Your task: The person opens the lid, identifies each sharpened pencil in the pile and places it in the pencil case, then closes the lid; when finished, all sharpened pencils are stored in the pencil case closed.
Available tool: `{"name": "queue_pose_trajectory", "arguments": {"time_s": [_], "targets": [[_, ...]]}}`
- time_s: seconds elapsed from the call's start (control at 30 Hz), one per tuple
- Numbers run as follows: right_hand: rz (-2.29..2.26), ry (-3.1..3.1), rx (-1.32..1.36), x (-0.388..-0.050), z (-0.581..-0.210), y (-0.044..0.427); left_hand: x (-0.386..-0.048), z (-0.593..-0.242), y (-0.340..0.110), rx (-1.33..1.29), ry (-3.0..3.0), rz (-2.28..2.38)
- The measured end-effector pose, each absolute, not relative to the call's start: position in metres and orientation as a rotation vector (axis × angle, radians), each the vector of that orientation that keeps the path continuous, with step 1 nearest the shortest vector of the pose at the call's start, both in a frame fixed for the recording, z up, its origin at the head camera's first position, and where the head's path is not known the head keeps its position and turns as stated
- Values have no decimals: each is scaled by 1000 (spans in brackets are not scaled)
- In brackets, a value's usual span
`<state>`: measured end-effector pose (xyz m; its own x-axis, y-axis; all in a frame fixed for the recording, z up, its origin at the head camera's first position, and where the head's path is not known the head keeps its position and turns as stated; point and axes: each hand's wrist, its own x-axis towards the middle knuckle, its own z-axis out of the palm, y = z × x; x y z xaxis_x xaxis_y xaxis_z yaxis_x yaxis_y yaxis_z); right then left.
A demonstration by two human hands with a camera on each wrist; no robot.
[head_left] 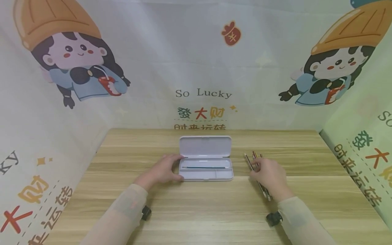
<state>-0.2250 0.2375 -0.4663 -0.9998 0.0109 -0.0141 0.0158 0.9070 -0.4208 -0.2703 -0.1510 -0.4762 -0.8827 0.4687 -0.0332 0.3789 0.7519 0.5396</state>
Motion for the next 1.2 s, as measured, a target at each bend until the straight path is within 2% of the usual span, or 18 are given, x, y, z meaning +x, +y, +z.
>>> {"name": "queue_pose_trajectory", "arguments": {"time_s": [0.47, 0.83, 1.07, 1.2], "targets": [[-758, 3273, -160, -231, -455, 225, -270, -479, -151, 664, 2788, 810], [-724, 3437, -705, -244, -464, 211, -272, -479, -150, 657, 2788, 806], [-650, 3359, -1118, -257, -462, 198, -271, -478, -151, 635, 2783, 810], [-542, 3286, -1248, -267, -460, 188, -271, -479, -151, 626, 2783, 809]]}}
